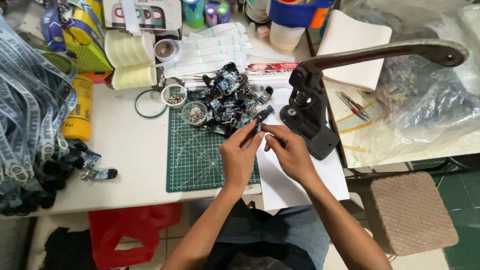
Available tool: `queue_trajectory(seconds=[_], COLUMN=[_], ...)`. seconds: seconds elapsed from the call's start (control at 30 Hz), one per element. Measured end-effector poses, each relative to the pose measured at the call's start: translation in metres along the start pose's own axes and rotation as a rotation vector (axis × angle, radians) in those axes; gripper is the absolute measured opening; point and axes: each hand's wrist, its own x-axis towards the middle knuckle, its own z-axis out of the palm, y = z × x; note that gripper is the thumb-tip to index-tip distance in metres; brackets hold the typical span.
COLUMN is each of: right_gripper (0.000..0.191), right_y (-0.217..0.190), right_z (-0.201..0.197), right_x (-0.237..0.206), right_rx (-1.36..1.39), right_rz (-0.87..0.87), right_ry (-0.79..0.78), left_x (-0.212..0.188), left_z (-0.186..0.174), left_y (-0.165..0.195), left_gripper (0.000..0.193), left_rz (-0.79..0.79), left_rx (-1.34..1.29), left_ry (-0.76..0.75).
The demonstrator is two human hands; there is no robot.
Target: The person assembles keychains by inserting small metal pieces into a manual press and crimping them onto patterned fabric strips. They repeatedly pick up components, align them in the press, operate the lever, and place the finished keychains into a growing pile on the table.
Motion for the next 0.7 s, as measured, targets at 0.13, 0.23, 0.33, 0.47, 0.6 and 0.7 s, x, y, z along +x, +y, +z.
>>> queue_trajectory(seconds=[0.13, 0.23, 0.33, 0.47, 0.6, 0.7], right_gripper=[0.025, 0.022, 0.037, 0.029, 0.02, 0.021], right_y=[-0.013, -0.022, -0.025, -0.014, 0.006, 0.017], right_z=[-0.019, -0.033, -0.042, -0.041, -0.034, -0.034], right_x=[-0.003, -0.001, 0.004, -0.001, -0.018, -0.03], right_rx=[-0.159, -0.171, -0.091, -0.234, -0.085, -0.076], right_rz=[0.075, 0.075, -0.002, -0.012, 0.211, 0.319], right_ry=[0.11, 0.22, 0.133, 0.021, -0.035, -0.057], left_x=[0.014, 0.019, 0.015, 0.0, -0.014, -0.025], left_z=[0.004, 0.007, 0.009, 0.009, 0.005, 0.002], left_y=[-0.012, -0.016, -0.014, -0.009, -0.009, -0.01], left_gripper=[0.034, 0.034, 0.034, 0.031, 0.025, 0.021], left_rz=[-0.271, -0.376, -0.344, -0.266, -0.353, -0.283], left_rx=[-0.332, -0.443, -0.402, -0.179, -0.132, -0.003], left_ry=[-0.074, -0.091, -0.148, -0.242, -0.173, -0.21])
